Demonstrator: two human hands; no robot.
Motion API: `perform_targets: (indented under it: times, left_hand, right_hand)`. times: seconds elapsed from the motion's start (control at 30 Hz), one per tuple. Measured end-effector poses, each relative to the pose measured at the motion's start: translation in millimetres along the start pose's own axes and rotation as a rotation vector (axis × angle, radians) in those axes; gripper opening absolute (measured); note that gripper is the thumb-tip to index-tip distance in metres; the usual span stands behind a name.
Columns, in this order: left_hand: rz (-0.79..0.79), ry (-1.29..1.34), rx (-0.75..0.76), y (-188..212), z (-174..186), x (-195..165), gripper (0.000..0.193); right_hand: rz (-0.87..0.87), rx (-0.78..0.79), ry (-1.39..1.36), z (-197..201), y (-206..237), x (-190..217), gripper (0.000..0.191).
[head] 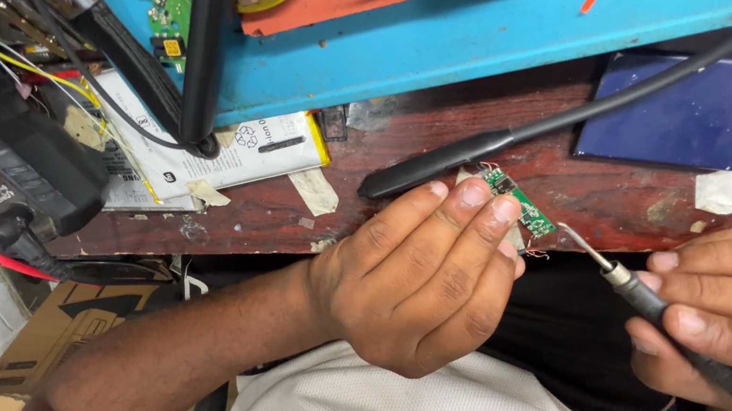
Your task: The person twists the ends of a wire between their fingers, then holds a small green circuit board against the workbench edge and solders its contacts with a soldering iron, repositioning the board as they work. They then handle the wire again and set the board on the cluttered workbench.
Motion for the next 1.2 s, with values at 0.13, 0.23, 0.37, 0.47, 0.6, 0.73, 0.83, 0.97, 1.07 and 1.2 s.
perform_targets:
  times: [0.13,0.23,0.37,0.47,0.6,0.73,0.83,0.97,1.07,1.2]
  left_hand:
    - [0.010,-0.017,-0.011,-4.1,2.2,1.6,0.006]
    - [0.008,-0.016,-0.015,-6.2,3.0,2.8,0.006]
    - [0.002,-0.017,-0.021,-6.6,3.0,3.0,0.006]
    - [0.003,-0.018,-0.018,-5.7,2.8,2.9,0.006]
    - [0.010,-0.014,-0.017,-5.6,2.3,2.5,0.006]
    - [0.008,-0.019,-0.009,-5.8,2.5,2.0,0.006]
    - [0.002,-0.017,-0.008,-6.0,2.6,2.2,0.007]
    - [-0.005,-0.015,-0.008,-5.9,2.5,1.9,0.007]
    - [-0.002,-0.018,-0.008,-6.1,1.8,1.5,0.007]
    - [0.000,-0.017,-0.004,-4.7,1.6,0.3,0.008]
  right_hand:
    - [-0.005,-0.008,0.011,-0.2,-0.5,1.8,0.040]
    - [-0.031,-0.015,-0.002,-0.4,-2.8,1.2,0.038]
    - [-0.071,-0.026,-0.044,0.8,-3.7,-1.3,0.036]
    - [-0.081,0.002,-0.049,0.3,-5.2,-1.4,0.036]
    - [-0.119,0.016,-0.027,-0.4,-8.8,-0.1,0.036]
    - [-0.169,0.003,-0.014,0.2,-11.2,0.8,0.033]
    - [-0.156,0.004,-0.027,0.6,-12.7,0.1,0.031]
    - [-0.155,-0.012,-0.043,1.9,-13.2,-2.4,0.030]
    - [-0.159,0.018,-0.034,1.2,-13.7,-1.3,0.030]
    - [-0.160,0.008,0.006,1.8,-14.1,1.0,0.029]
Point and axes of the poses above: each hand's wrist, its own y-axis away from the middle knuckle, its own z-axis out of the back of the hand, x = y × z, the point moved 8 cm from there along -y, towards the middle knuckle, and after that the axes turned 4 degrees about x, right-handed, at the moved point
